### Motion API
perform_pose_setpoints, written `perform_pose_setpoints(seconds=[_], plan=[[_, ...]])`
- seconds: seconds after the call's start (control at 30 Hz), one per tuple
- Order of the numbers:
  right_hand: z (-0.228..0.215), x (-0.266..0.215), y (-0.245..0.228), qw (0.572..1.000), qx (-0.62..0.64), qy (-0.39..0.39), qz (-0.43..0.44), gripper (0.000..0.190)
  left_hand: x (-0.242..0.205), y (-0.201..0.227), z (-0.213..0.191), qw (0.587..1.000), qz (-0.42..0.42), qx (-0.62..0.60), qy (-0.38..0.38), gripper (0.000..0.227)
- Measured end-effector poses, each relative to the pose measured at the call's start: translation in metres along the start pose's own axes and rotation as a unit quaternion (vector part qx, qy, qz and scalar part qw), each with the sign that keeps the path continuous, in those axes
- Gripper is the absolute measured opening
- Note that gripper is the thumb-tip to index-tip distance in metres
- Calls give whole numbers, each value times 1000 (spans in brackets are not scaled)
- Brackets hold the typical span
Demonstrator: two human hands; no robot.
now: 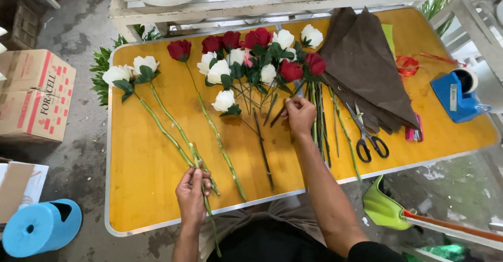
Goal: The person assembles artificial roses by inserting wire stems into the hollow stems of the flower heads. They use scissors to trim the stems and then place the completed roses on the table.
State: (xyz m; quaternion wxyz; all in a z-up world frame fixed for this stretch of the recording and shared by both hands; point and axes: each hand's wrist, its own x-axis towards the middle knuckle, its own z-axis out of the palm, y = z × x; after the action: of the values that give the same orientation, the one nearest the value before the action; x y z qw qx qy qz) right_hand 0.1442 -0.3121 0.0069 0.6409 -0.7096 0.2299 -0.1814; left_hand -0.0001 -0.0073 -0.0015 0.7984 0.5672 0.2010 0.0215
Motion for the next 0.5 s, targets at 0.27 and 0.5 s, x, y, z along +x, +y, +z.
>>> perform_pose_setpoints(seconds=[0.27,0.5], plan=[[-18,-28,-10,995,50,6,-87,19,-11,19,14,999,-30,5,-21,46],[-9,-104,-63,956,250,-95,-121,4,-29,52,68,987,98,40,-119,27]])
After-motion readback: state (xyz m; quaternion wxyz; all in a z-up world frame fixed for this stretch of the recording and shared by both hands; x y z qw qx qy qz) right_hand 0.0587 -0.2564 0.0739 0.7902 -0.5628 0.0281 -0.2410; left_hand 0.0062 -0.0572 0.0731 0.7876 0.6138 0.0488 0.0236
